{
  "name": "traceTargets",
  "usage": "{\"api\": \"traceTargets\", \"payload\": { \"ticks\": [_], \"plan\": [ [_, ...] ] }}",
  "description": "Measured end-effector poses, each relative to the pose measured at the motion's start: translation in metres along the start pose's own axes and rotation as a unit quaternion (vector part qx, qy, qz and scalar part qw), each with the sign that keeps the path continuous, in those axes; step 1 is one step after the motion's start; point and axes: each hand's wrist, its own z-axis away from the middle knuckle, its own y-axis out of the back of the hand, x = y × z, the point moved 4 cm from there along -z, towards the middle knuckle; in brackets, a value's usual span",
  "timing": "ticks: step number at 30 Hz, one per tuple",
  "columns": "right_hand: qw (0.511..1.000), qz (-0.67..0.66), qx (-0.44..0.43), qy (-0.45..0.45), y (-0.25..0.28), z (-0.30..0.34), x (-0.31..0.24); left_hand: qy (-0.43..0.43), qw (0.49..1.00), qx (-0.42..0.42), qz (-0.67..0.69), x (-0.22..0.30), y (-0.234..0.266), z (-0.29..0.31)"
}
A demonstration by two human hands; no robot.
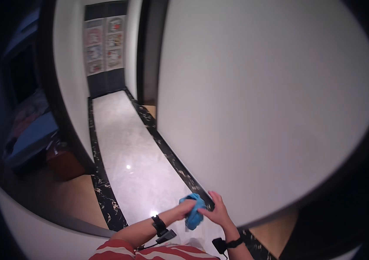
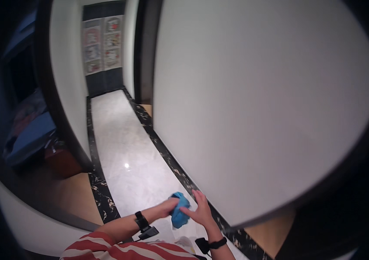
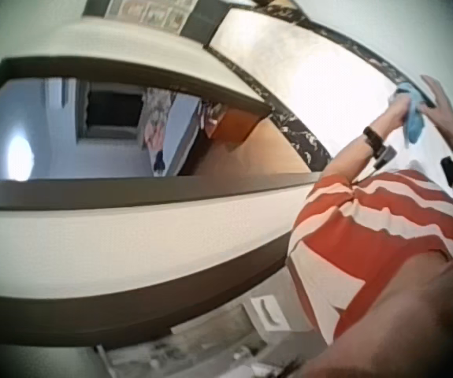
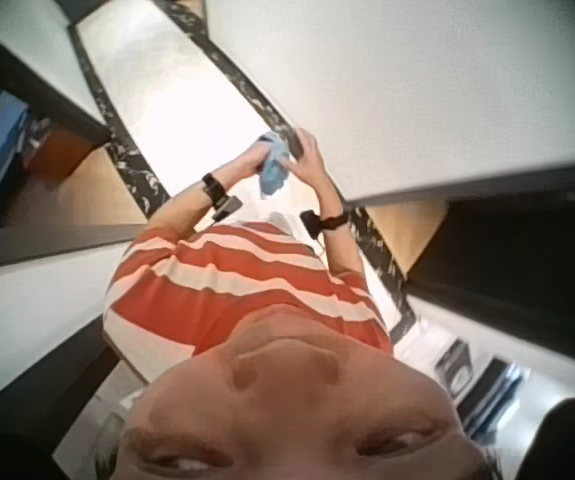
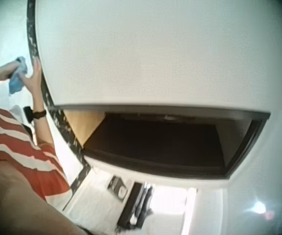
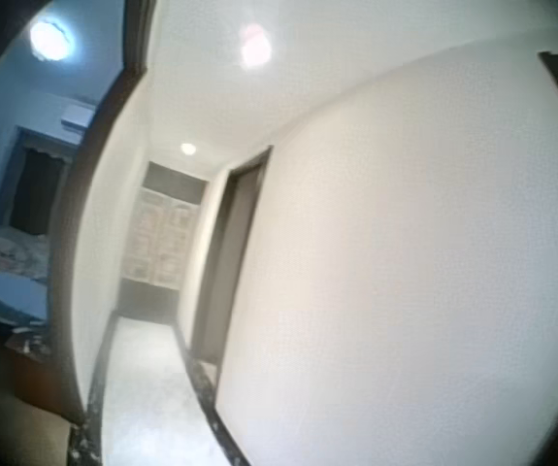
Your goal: The recorder wipes a wooden headboard with a blue cloth, goes to the bathroom to wash the cloth in the sink, and then returns to the bedroom to continue wiping the headboard.
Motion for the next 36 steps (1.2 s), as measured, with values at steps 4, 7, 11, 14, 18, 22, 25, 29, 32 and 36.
{"api": "traceTargets", "payload": {
  "ticks": [4,7,11,14,18,22,25,29,32,36],
  "plan": [
    [0.930,-0.292,-0.168,-0.146,-0.072,-0.069,0.055,-0.110,0.992,0.051,0.020,0.075,0.023,-0.022],
    [0.913,-0.326,-0.202,-0.137,-0.093,-0.132,0.048,-0.125,0.985,0.061,0.099,0.104,0.057,-0.028],
    [0.888,-0.388,-0.241,-0.053,-0.140,-0.213,0.027,-0.220,0.958,0.090,0.161,0.154,0.103,-0.004],
    [0.856,-0.455,-0.236,-0.071,-0.186,-0.253,0.013,-0.320,0.899,0.188,0.232,0.176,0.127,0.034],
    [0.842,-0.463,-0.253,-0.118,-0.247,-0.279,-0.013,-0.292,0.859,0.412,0.082,0.164,0.179,0.102],
    [0.739,-0.531,-0.373,-0.181,-0.301,-0.287,-0.098,-0.235,0.849,0.472,0.019,0.151,0.222,0.163],
    [0.592,-0.588,-0.513,-0.203,-0.352,-0.269,-0.169,-0.371,0.782,0.501,0.002,0.159,0.258,0.199],
    [0.514,-0.575,-0.619,-0.146,-0.397,-0.276,-0.245,-0.453,0.691,0.551,0.121,0.172,0.321,0.258],
    [0.541,-0.531,-0.646,-0.090,-0.425,-0.293,-0.281,-0.463,0.656,0.589,0.095,0.183,0.359,0.289],
    [0.564,-0.458,-0.686,-0.036,-0.485,-0.315,-0.320,-0.503,0.602,0.607,0.124,0.188,0.398,0.337]
  ]
}}
